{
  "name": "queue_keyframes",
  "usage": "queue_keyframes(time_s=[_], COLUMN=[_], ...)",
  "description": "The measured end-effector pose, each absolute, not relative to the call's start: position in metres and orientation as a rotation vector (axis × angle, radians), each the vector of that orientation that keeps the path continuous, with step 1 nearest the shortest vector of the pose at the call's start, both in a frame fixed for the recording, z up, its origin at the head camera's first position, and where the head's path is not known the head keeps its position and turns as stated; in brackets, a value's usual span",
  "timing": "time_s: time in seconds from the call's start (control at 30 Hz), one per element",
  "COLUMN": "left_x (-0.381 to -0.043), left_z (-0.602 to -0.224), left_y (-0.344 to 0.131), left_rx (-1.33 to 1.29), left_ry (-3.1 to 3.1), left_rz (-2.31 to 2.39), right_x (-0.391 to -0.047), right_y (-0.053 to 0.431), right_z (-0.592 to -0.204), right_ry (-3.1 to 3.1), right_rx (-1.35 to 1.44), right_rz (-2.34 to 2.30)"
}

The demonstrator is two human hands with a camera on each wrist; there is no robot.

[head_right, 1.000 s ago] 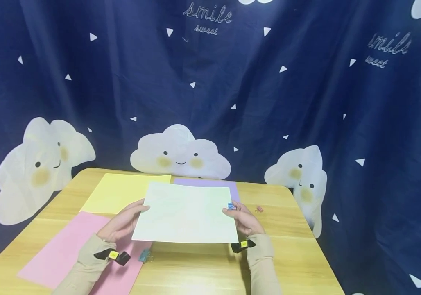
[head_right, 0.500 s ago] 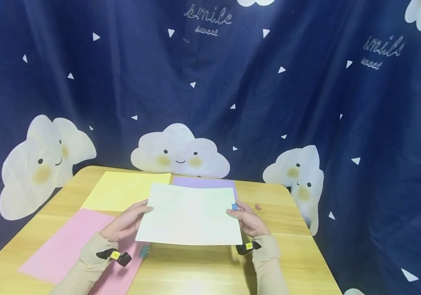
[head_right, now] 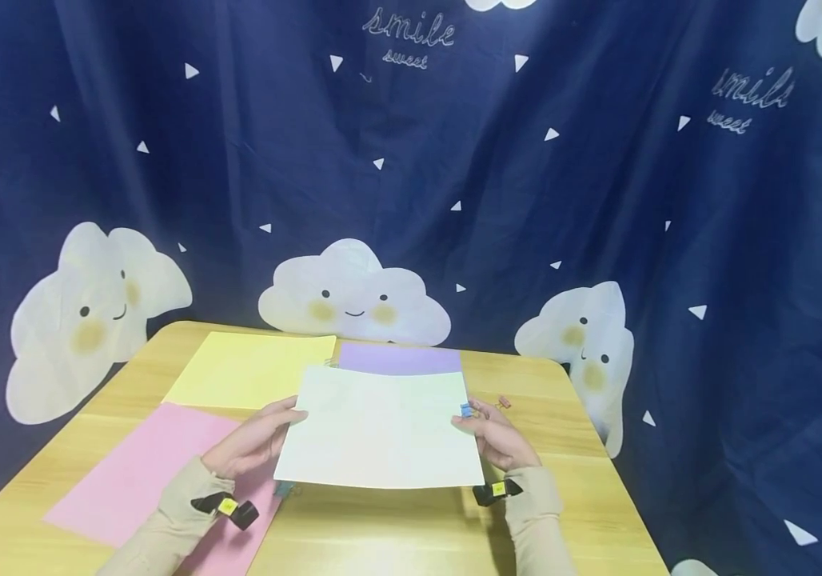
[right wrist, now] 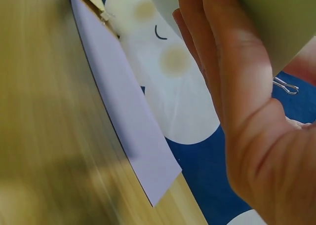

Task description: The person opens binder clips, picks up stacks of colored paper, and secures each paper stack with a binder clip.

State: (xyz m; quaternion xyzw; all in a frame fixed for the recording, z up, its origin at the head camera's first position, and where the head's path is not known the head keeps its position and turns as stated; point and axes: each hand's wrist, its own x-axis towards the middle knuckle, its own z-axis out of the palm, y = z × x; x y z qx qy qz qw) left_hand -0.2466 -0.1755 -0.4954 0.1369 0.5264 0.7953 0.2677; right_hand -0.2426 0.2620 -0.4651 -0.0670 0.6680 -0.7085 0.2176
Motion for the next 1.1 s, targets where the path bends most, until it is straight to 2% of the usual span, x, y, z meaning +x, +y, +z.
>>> queue_keyframes(time_s=[0.53, 0.8, 1.1], left_x=[-0.227, -0.216, -0.206], left_z=[-0.504, -0.515, -0.521], left_y=[-0.163, -0.159, -0.153], left_rx=[0.421, 0.363, 0.305], left_ry=[1.413, 1.466, 1.476], left_rz=[2.023, 1.98, 1.996], right_x=[-0.219, -0.213, -0.208], right_y=[0.282, 0.285, 0.29], right_z=[-0.471, -0.482, -0.493], right_ry=[1.926, 1.835, 1.861], right_rx=[-0.05, -0.203, -0.127], right_rz=[-1.87, -1.905, -1.868])
